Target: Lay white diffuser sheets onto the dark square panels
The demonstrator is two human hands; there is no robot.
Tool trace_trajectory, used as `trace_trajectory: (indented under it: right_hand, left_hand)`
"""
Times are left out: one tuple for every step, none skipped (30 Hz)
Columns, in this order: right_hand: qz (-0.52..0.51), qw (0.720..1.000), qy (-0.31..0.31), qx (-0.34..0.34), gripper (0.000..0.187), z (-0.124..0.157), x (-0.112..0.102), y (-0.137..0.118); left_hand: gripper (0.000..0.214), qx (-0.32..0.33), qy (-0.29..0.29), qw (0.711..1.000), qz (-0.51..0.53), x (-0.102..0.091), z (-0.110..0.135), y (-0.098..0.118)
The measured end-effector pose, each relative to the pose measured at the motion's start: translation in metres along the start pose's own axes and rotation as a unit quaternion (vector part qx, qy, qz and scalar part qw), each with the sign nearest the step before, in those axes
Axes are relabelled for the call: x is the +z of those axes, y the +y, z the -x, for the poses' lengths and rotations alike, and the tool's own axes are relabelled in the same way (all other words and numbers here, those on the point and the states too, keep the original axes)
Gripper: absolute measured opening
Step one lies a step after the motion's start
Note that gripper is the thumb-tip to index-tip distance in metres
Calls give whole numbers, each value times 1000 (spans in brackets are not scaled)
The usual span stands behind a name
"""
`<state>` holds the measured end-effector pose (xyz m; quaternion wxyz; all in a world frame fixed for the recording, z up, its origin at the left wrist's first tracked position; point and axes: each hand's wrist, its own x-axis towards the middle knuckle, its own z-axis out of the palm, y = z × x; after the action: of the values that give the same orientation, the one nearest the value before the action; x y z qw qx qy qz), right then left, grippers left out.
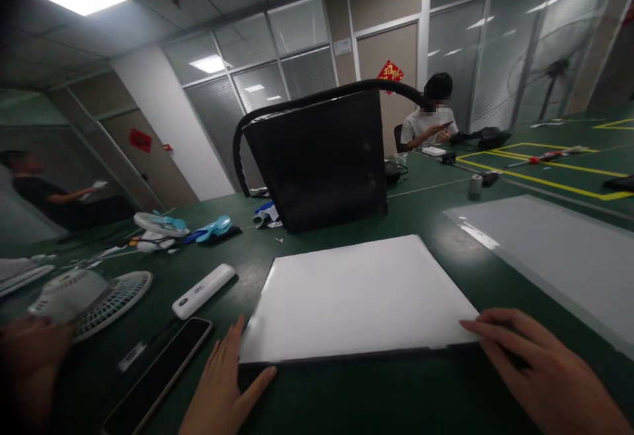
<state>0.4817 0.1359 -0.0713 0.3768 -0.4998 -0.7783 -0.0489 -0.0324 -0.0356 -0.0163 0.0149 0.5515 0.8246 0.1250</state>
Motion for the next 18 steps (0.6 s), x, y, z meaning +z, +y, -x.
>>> trace_trajectory:
  right_hand:
    - [-5,1000,-10,3,37,-2,3,2]
    - [-9,1000,-14,3,38,-4,5,2]
    - [-8,1000,-12,4,39,-5,5,0]
    - [-1,1000,-10,1,39,-6,5,-4]
    - [7,1000,-9,-3,40,-6,4,-9]
    - [16,1000,-9,-6,40,-7,2,-13]
    - [24,1000,-10,-8,40,-7,1,-17]
    - [28,1000,-9,-9,41,-7,0,-21]
    - [30,999,-8,-10,41,-7,-1,-23]
    - [30,999,-6,-11,42,-7,-2,-24]
    - [28,999,-8,-18,42,-7,-3,-25]
    - [26,999,-11,-28,42,-7,-3,-25]
    - [24,999,-17,-41,41,-8,-4,-26]
    - [23,998,-23,-55,40,-8,-6,-27]
    - [24,997,-26,-68,39,-9,-7,-29]
    - [24,997,-25,-76,38,-10,-9,-31]
    - [22,997,-20,-78,38,-11,-11,-35]
    - [18,997,-10,-75,38,-11,-14,-38]
  left_hand:
    - [102,4,0,1000,-3,0,0,1]
    - [98,9,-4,1000,-7,-1,0,1]
    - [94,14,-9,1000,-11,-1,-1,2]
    - [90,19,-14,1000,-15,-2,-1,2]
    - [87,21,-16,1000,-16,-3,-2,2]
    - [85,23,-16,999,-16,-4,-2,2]
    - [84,24,-15,999,-14,-4,-3,2]
    - [84,26,-14,999,-12,-4,-3,1]
    - [84,29,-13,999,-11,-4,-4,0]
    - [84,32,-12,999,-11,-4,-4,-1]
    - [84,35,-11,999,-13,-3,-5,-2]
    - [84,38,-10,999,-16,-2,-5,-3]
    - [85,41,-9,999,-18,-1,-6,-5]
    - [85,44,-8,999,-19,0,-6,-6]
    - [86,46,-9,999,-21,1,-6,-6]
    - [87,48,-10,999,-22,2,-7,-7]
    - [87,50,-11,998,-23,2,-7,-7]
    - [88,52,-13,998,-24,3,-8,-8]
